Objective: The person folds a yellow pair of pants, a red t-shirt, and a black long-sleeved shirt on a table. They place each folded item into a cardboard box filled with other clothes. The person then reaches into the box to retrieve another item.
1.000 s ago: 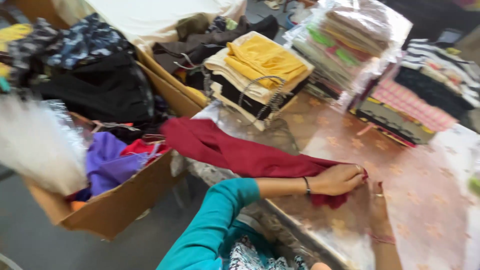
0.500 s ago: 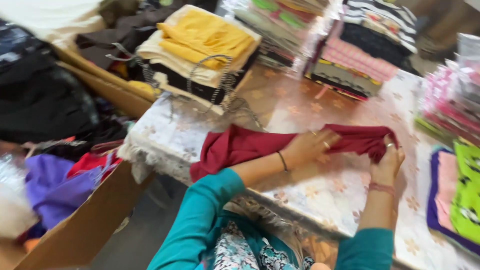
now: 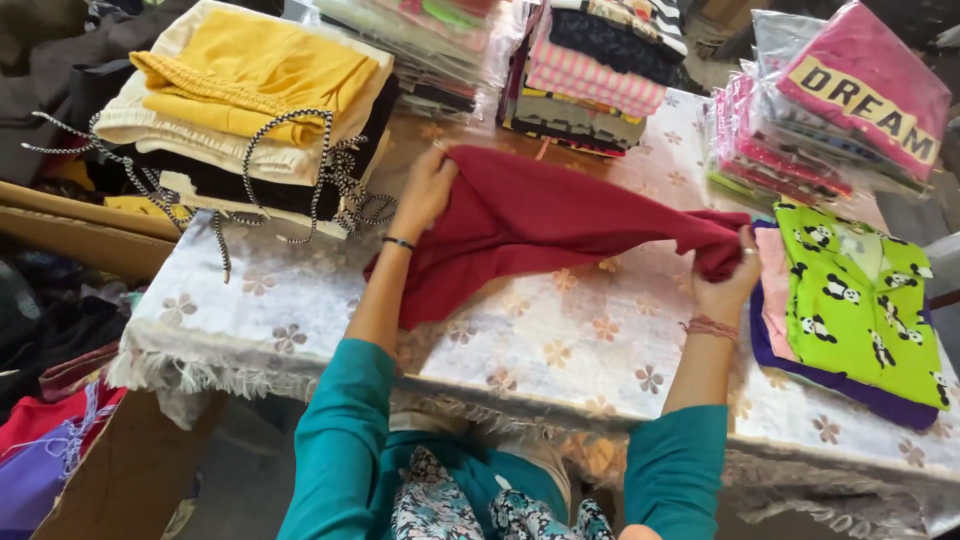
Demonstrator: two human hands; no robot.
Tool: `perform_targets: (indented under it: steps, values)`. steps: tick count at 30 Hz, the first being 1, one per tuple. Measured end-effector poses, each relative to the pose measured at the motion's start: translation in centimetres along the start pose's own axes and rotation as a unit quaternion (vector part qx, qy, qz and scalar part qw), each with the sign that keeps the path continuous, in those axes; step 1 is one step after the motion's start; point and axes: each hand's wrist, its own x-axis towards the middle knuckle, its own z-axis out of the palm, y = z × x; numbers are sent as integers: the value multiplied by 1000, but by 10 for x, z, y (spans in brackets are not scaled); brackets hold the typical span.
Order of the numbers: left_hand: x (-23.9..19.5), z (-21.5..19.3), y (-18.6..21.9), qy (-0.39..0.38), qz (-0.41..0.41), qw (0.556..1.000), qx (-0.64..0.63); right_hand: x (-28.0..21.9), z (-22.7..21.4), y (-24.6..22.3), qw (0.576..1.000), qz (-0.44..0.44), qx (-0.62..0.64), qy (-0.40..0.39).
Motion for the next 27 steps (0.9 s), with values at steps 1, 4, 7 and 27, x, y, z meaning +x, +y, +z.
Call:
perform_targets:
  steps: [1, 4, 7, 27]
  values:
    - [0, -10, 14, -1, -60, 988, -142, -14, 16, -8, 999, -1, 45, 3]
    - [0, -24, 20, -33, -156, 900, -407, -42, 43, -22, 991, -40, 108, -73]
    - [18, -21, 48, -85, -211, 855, -466, -33, 35, -26, 983, -79, 85, -139]
    - [20, -80, 160, -140, 78, 974, -161, -210, 34, -180, 822, -286, -440, -221]
